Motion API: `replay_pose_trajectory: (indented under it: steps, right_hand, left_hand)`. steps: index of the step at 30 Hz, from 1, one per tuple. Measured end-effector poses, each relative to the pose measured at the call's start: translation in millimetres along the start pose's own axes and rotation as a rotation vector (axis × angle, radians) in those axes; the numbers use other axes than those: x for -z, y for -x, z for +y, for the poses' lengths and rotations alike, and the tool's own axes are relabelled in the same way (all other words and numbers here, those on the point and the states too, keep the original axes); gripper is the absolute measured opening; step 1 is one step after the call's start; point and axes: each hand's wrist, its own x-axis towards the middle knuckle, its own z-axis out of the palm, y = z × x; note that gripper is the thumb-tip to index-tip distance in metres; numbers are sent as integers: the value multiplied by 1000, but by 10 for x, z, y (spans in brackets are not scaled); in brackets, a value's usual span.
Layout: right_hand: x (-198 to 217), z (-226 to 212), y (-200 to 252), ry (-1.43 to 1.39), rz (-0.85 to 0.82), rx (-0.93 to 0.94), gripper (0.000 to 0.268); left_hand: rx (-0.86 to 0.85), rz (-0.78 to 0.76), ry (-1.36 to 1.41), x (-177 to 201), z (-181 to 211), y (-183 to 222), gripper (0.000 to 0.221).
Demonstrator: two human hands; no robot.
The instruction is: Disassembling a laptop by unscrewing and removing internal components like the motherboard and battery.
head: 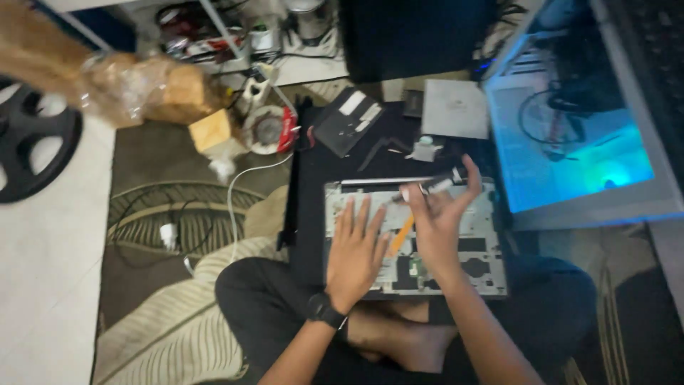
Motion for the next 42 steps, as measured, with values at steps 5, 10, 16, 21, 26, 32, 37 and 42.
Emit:
replay_pose_trajectory:
  steps: [5, 10, 16, 21, 26, 32, 37, 42]
  right_hand:
    - [-493, 741, -377, -9, -225, 156, 79]
    - [-722, 849, -464, 203, -378, 332, 70]
    - [-766, 1017, -462, 353, -420, 458, 66]
    - [-798, 867, -395, 438, -414, 487, 65]
    - [-809, 1096, -373, 502, -369, 537, 69]
    - [-817, 1076, -368, 426, -351, 556, 63]
    - [-801, 926, -341, 415, -373, 529, 54]
    - [-781, 1029, -354, 653, -484, 469, 61]
  left_hand:
    - [15, -11, -15, -43, -51, 9, 51]
    - [30, -23, -5, -64, -69, 12, 55]
    - [29, -30, 19, -153, -113, 51, 58]
    - [42, -71, 20, -138, -115, 46, 57]
    - [30, -90, 0, -160, -154, 75, 57]
    - [7, -136, -38, -193, -168, 84, 60]
    - [-5, -116, -72, -103, -121, 6, 59]
    - [-74, -23, -132, -32, -95, -4, 60]
